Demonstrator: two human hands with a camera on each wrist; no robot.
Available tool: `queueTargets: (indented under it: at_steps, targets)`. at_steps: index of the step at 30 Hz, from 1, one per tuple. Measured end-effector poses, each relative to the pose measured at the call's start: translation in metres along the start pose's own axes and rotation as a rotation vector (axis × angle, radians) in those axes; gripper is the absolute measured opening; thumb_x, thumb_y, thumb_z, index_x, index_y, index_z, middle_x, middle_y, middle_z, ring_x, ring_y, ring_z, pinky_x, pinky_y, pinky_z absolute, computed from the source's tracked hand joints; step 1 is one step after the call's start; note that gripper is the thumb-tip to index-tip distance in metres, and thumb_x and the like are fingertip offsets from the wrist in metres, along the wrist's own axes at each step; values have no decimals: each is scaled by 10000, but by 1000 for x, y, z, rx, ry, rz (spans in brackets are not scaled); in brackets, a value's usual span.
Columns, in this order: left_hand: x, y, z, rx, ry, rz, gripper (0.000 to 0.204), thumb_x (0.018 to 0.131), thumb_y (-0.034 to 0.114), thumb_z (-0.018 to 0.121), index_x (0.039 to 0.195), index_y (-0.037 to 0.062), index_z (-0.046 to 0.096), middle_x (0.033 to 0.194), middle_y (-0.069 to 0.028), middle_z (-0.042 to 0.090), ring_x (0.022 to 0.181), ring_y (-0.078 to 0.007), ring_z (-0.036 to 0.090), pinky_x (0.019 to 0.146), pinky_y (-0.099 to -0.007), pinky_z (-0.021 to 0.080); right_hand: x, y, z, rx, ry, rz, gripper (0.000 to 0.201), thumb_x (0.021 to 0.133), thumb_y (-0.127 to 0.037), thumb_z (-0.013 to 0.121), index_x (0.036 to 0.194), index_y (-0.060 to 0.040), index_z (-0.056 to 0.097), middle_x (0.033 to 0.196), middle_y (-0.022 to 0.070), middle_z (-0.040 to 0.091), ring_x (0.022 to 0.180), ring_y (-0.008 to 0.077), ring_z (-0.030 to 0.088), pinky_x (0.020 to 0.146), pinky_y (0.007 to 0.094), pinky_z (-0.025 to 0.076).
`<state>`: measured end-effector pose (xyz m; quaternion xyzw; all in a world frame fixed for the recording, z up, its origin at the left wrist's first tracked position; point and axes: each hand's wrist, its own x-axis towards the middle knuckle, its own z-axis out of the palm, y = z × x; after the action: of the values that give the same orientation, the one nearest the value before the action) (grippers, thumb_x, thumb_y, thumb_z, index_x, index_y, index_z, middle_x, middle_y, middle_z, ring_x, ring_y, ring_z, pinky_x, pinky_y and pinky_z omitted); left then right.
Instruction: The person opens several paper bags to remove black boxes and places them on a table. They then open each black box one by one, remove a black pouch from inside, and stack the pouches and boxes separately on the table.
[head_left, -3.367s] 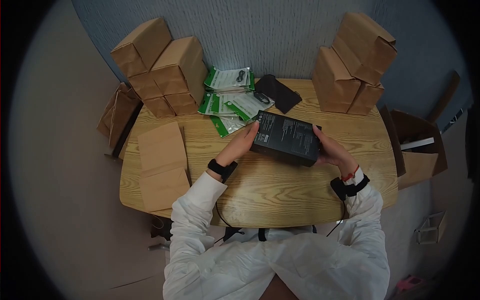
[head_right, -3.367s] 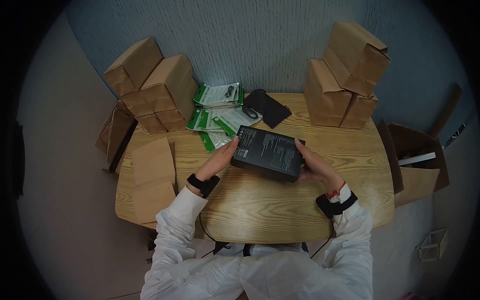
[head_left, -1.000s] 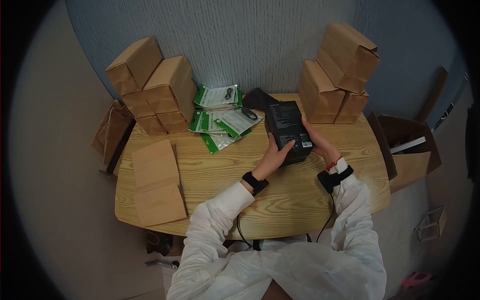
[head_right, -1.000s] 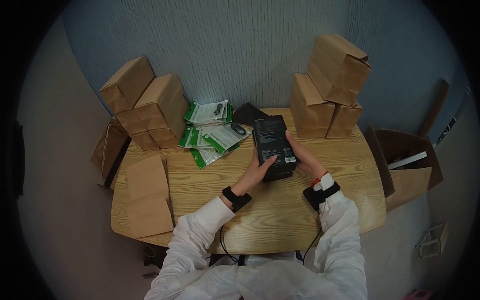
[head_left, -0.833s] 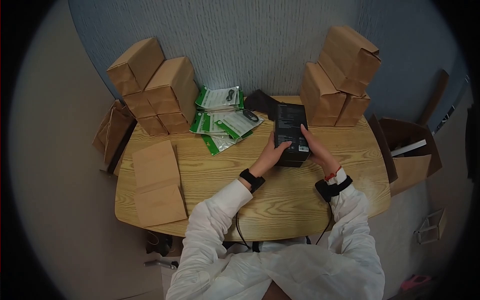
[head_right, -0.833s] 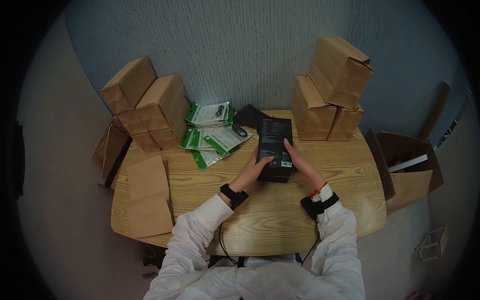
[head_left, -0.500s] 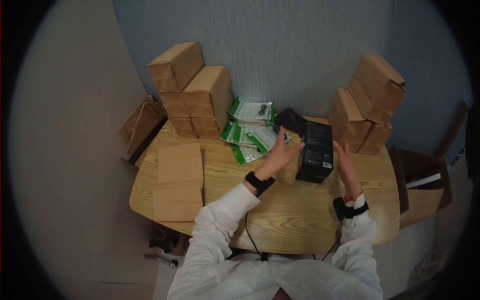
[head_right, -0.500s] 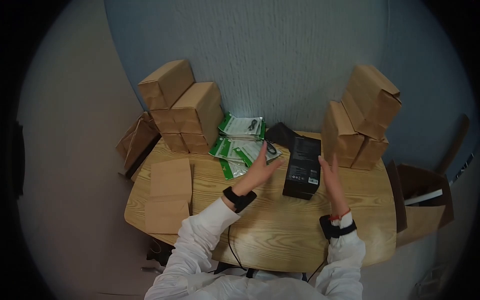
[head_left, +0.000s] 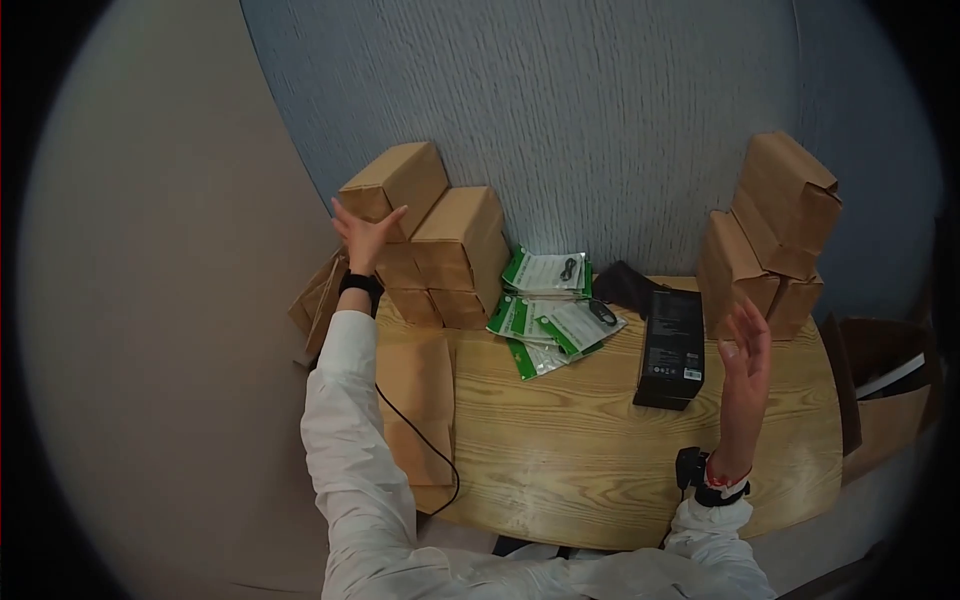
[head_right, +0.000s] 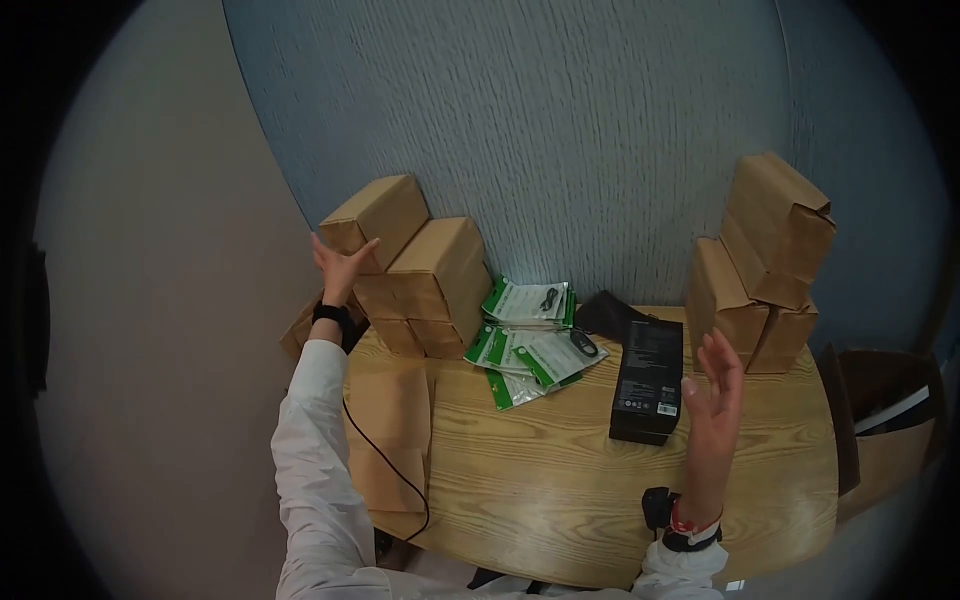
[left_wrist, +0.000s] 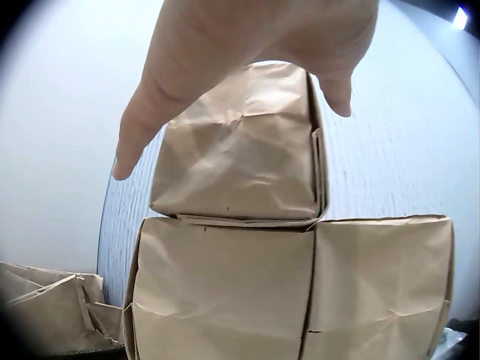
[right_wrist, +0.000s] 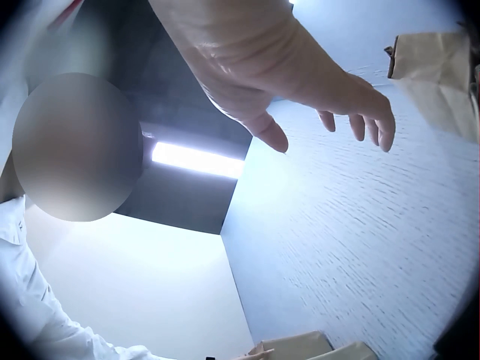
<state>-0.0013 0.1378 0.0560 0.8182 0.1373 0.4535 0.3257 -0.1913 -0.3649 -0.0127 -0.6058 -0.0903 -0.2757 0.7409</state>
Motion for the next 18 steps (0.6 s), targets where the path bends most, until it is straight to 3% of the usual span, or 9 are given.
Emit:
queueTargets:
  at_steps: [5,14,18]
  targets:
    - [17,-24,24,-36,-5,-30,1335,565,491,859,1485,102,-25,1483,-263,141,1377,-409,177,1105,-519,212,5,0,-5,-19,24,27,525,865,-54,545,1369,-45,399,1338,140,446,1259,245,407,1067,363,299]
    - [15,-31,30,-116,198,62,1140,652,317,808,1470,59,57,1472,-247,187,1369,-383,191,1107,-463,221,11,3,-9,-6,29,30,528,850,-4,532,1360,-32,401,1295,137,458,1228,231,421,1062,352,307]
    - [4,-29,9,-376,183,-22,1091,694,275,779,1467,51,43,1450,-230,220,1329,-358,266,1095,-452,260,9,-1,-10,56,44,22,517,859,6,527,1358,-31,393,1276,134,467,1217,224,439,1058,349,328]
